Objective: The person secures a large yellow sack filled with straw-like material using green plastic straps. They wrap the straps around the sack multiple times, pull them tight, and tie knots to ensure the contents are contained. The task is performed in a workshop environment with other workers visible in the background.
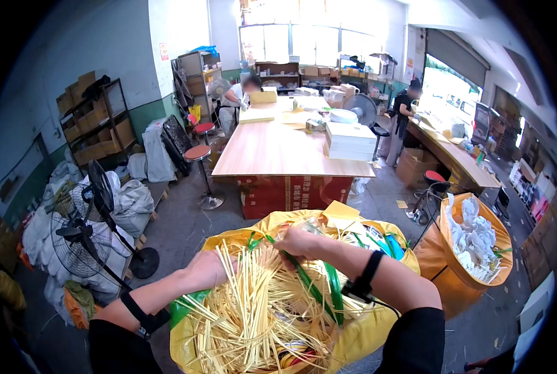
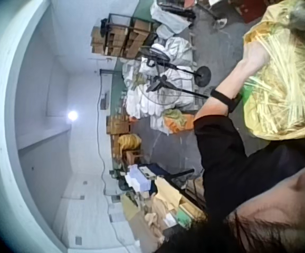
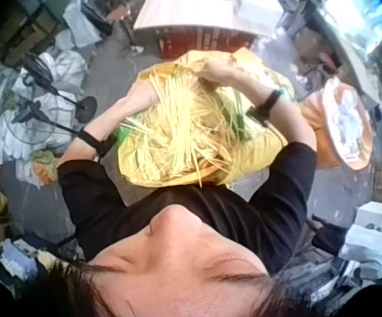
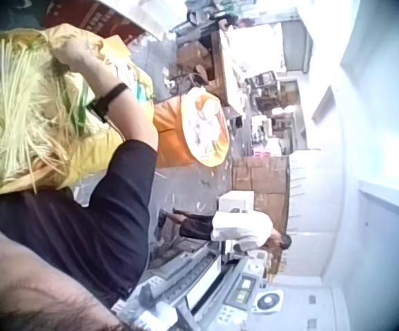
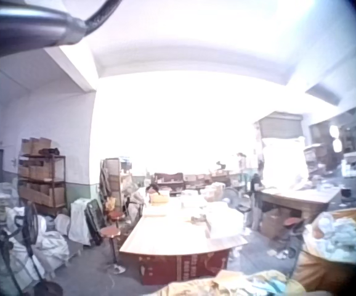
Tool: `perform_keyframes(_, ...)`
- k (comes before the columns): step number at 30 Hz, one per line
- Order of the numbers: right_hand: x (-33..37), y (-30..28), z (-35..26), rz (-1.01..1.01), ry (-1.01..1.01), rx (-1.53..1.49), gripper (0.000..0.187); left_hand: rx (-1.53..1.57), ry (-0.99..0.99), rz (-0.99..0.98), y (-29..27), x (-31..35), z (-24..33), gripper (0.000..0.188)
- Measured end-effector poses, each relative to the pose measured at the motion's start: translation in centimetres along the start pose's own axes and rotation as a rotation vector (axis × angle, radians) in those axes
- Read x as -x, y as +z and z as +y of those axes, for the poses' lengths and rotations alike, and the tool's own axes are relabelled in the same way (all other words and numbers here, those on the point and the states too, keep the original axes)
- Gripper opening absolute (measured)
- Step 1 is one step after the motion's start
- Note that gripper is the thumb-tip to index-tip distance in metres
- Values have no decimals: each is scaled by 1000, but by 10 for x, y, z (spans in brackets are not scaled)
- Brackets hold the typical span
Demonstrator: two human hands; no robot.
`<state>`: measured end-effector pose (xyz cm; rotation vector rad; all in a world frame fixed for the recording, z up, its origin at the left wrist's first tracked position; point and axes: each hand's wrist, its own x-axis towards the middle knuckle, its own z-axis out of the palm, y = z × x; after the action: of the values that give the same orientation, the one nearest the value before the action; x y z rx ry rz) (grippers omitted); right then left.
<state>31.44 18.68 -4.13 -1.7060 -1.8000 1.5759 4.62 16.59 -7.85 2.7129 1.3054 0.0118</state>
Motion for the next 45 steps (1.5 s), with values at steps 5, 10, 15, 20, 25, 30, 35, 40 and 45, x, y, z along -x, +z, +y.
perform_keyframes(5,-26,32,41,285,-234,300,32,-40,63,-4,10,-3,41,37)
perform_keyframes(10,-105,41,53,382,-212,738,26,31,132,-40,-4,32,74,27)
perform_keyframes(15,-72,39,30,155,31,-77,22,-20,67,-53,-9,64,47,37)
perform_keyframes(20,-47,33,37,160,9,105,19,159,157,11,-1,71,42,33)
perform_keyframes(25,-96,38,45,295,10,547,23,28,154,-160,10,76,74,30)
perform_keyframes(30,-59,45,25,290,-188,608,31,106,-104,30,-16,74,38,37)
perform_keyframes(35,21,70,35,97,-429,1001,47,91,-236,46,-52,85,31,38)
perform_keyframes(40,133,142,3,110,-591,1032,87,299,-322,24,-61,116,24,44)
perform_keyframes(45,68,226,7,122,-545,1096,73,459,-358,-62,-75,170,14,56)
